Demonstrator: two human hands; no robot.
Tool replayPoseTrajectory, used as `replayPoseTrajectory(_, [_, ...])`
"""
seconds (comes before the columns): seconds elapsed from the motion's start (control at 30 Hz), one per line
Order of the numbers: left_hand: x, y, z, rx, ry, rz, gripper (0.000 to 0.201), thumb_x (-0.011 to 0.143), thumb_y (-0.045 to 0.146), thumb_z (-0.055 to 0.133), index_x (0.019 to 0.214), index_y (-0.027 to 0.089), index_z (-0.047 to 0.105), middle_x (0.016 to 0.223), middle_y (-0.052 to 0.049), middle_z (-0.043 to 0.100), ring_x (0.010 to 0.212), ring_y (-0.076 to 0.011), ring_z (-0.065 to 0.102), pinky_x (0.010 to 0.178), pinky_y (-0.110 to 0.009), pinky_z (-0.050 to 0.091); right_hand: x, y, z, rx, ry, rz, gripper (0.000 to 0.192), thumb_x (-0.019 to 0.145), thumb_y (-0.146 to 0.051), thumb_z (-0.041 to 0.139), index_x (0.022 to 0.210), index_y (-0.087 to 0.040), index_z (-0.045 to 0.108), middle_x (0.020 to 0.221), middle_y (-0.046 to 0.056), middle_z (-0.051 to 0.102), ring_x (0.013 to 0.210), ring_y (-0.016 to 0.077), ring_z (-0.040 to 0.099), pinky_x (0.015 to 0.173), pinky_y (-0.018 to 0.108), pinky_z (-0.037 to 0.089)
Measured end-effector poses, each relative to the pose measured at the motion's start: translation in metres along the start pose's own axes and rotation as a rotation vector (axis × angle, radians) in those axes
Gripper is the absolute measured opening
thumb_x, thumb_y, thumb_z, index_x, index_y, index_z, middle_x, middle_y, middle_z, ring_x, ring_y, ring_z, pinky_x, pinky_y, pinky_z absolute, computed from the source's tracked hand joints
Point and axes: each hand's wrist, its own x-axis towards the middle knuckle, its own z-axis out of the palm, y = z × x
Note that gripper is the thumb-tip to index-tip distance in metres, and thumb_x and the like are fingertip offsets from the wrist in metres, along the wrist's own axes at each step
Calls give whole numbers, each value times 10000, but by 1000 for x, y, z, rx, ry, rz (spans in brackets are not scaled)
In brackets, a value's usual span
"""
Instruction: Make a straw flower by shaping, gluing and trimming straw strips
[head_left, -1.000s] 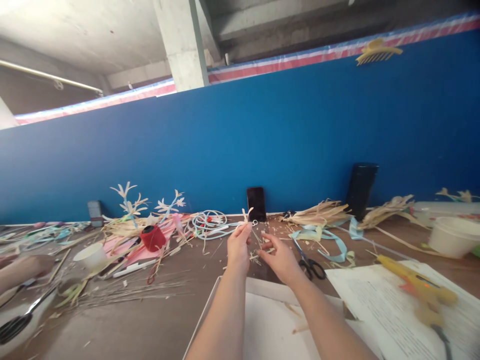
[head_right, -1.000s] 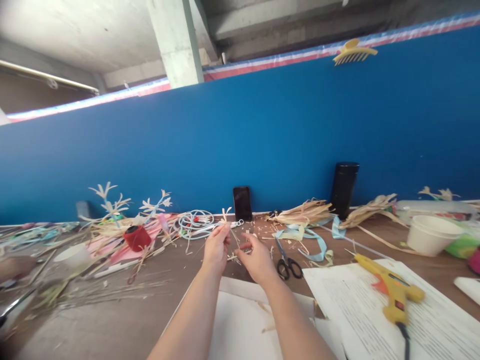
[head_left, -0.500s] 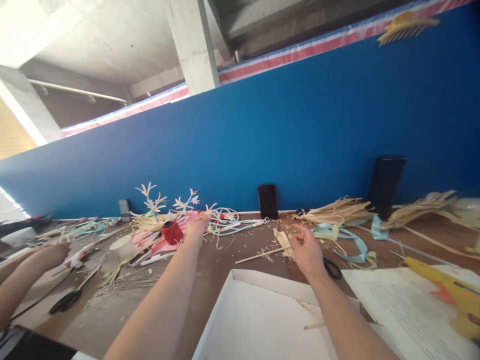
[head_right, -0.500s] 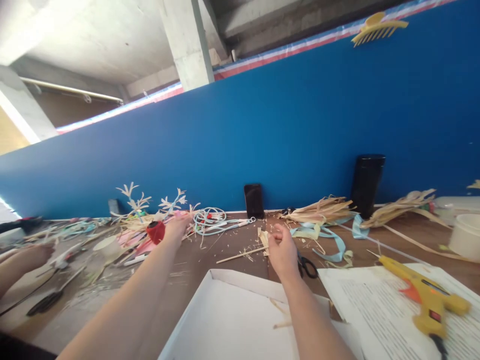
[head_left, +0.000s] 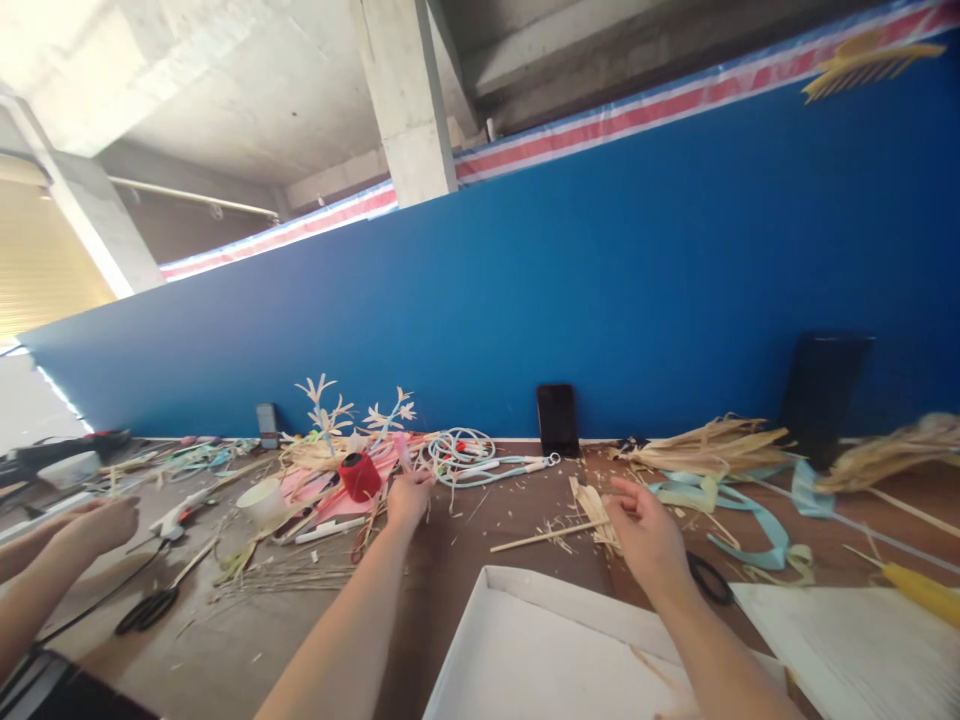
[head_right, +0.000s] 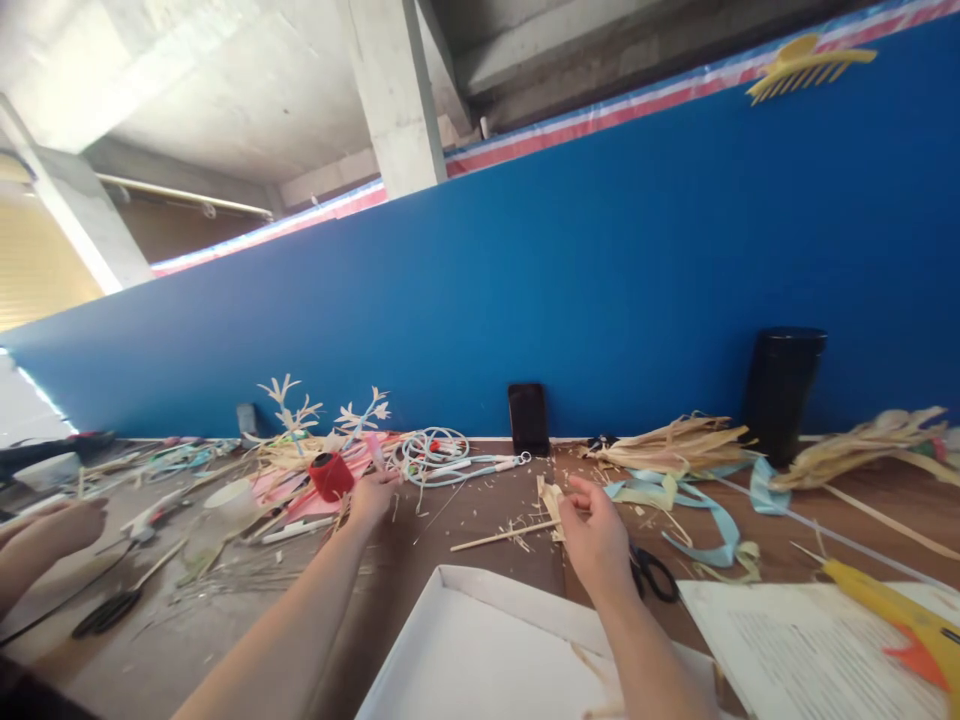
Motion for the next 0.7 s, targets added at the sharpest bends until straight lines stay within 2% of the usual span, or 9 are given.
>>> replayPoseTrajectory(0.2, [15, -19, -27, -4, 40, 3, 192, 709, 308, 620, 825, 194, 722, 785, -38, 715, 768, -193, 638, 645, -225, 426, 2, 2, -2, -12, 16, -2, 412, 700, -413, 546, 1030, -175, 614, 819, 70, 677, 711, 221, 615, 675, 331, 442])
replayPoseTrajectory(0.3, [22, -24, -44, -3, 68, 12, 239, 733, 291, 581, 900, 181, 713, 820, -44, 715, 776, -187, 633, 654, -225, 425, 4, 6, -2, -4, 11, 12, 424, 691, -424, 558, 1024, -172, 629, 827, 76, 680, 712, 221, 616, 673, 332, 444])
replayPoseTrajectory(0.4, [22, -27, -52, 18, 80, 28, 240, 738, 286, 566, 890, 177, 716, 796, -44, 711, 754, -187, 627, 652, -234, 420, 5, 10, 0, -17, -7, 43, 407, 690, -427, 562, 1003, -180, 642, 831, 73, 683, 715, 220, 618, 678, 335, 447])
replayPoseTrajectory(0.53, [16, -28, -46, 68, 56, 0, 225, 730, 289, 572, 857, 181, 722, 693, -34, 698, 675, -187, 622, 601, -233, 407, 6, 11, 2, -33, -26, 25, 380, 689, -419, 559, 974, -187, 656, 832, 73, 688, 742, 227, 623, 697, 341, 447])
replayPoseTrajectory(0.7, [11, -23, -31, 137, 10, -31, 228, 743, 306, 574, 887, 206, 719, 829, -66, 717, 788, -195, 639, 652, -230, 414, 6, 9, 1, -48, -30, 30, 364, 682, -416, 561, 938, -181, 670, 834, 79, 695, 769, 232, 627, 712, 333, 449])
